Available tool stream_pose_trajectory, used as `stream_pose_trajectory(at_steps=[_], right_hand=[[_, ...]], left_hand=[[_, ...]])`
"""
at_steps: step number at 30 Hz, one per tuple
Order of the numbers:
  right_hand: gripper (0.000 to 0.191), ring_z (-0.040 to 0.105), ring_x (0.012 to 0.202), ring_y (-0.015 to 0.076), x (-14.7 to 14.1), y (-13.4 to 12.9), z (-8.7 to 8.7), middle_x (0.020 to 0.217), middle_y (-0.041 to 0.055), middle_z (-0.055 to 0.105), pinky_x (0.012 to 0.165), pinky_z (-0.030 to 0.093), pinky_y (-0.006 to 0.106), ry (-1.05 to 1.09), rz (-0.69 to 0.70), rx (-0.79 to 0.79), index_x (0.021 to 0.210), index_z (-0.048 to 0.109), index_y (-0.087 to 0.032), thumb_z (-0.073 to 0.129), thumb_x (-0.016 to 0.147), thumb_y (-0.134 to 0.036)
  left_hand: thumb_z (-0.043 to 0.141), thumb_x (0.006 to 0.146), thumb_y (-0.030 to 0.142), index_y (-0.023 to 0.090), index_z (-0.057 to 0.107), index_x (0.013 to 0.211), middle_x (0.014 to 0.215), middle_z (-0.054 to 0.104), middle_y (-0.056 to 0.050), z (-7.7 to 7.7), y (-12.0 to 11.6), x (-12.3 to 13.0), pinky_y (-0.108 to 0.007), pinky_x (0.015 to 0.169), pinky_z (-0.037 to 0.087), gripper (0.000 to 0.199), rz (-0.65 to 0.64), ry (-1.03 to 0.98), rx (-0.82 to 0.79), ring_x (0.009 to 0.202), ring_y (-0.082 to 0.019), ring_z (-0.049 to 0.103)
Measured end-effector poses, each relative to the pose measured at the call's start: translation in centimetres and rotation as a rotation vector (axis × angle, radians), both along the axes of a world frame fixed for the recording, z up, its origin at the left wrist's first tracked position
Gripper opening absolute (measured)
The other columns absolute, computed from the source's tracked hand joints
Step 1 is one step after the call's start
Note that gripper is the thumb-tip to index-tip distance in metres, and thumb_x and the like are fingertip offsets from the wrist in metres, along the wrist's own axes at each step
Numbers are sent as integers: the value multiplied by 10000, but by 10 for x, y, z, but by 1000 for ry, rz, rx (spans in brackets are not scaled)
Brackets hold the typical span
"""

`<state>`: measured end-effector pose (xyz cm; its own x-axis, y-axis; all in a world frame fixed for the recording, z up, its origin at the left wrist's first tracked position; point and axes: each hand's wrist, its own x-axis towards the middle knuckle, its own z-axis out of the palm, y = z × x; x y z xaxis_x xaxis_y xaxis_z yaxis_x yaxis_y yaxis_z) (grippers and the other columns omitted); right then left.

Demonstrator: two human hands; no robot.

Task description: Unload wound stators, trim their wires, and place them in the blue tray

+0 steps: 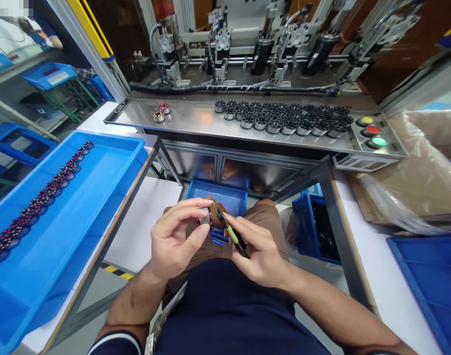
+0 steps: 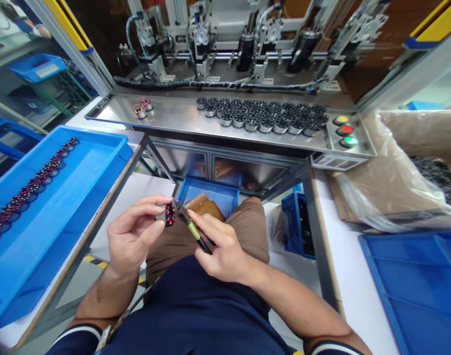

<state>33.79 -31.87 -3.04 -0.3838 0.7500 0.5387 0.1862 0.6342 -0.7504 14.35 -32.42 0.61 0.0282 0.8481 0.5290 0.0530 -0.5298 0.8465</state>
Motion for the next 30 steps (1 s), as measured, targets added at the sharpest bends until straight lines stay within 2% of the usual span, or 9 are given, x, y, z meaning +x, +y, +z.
stream_pose_trajectory(at_steps=[4,9,11,16,19,23,27,30], right_hand=[[595,682,806,174,5,7,-4,932,64,707,776,587,325,-85,-82,-149,1395,558,-169,550,808,-70],[578,715,882,185,16,7,2,1005,84,745,863,589,334,-83,-66,-231,1355,602,-156,554,785,-72],[575,717,895,189,20,3,8,1003,87,748,874,589,335,-60,-54,-260,1348,610,-153,564,781,-72],[557,705,823,168,31,-10,28,931,74,723,777,604,297,56,41,-430,1340,616,-165,570,794,-71],[601,693,763,136,35,-17,40,931,59,707,723,608,267,127,176,-599,1375,584,-188,561,790,-52],[683,714,882,149,35,-20,47,1023,70,709,824,616,309,180,335,-679,1392,575,-216,535,742,-10],[722,709,910,153,29,-20,47,1047,68,704,846,616,326,193,371,-657,1397,575,-232,522,716,1],[735,706,899,157,25,-19,45,1059,76,696,827,621,328,182,374,-665,1408,562,-222,525,708,-2]], left_hand=[[719,842,75,219,717,1084,1250,666,-98,-6,5,-6,-372,934,606,281,-6,41,65,1144,-231,677],[816,749,89,258,632,1295,1226,659,-104,-12,12,-16,-431,919,625,601,114,211,260,1103,-253,685],[828,743,113,263,634,1296,1192,676,-92,-12,14,-18,-419,890,637,604,170,311,325,1086,-248,688],[834,741,120,239,673,1222,1179,699,-86,-8,14,-19,-369,885,642,521,266,485,447,1054,-225,702],[826,750,116,240,665,1218,1163,717,-80,-7,14,-20,-380,905,640,511,287,546,465,1057,-230,713],[820,747,83,253,639,1265,1146,740,-68,-8,15,-19,-426,928,640,575,266,510,487,1078,-251,724],[818,722,23,251,577,1363,1157,757,-78,-13,14,-17,-448,913,648,722,237,375,473,1052,-258,741],[801,727,-3,242,587,1357,1158,761,-79,-16,11,-18,-401,905,651,708,230,323,437,1052,-241,744]])
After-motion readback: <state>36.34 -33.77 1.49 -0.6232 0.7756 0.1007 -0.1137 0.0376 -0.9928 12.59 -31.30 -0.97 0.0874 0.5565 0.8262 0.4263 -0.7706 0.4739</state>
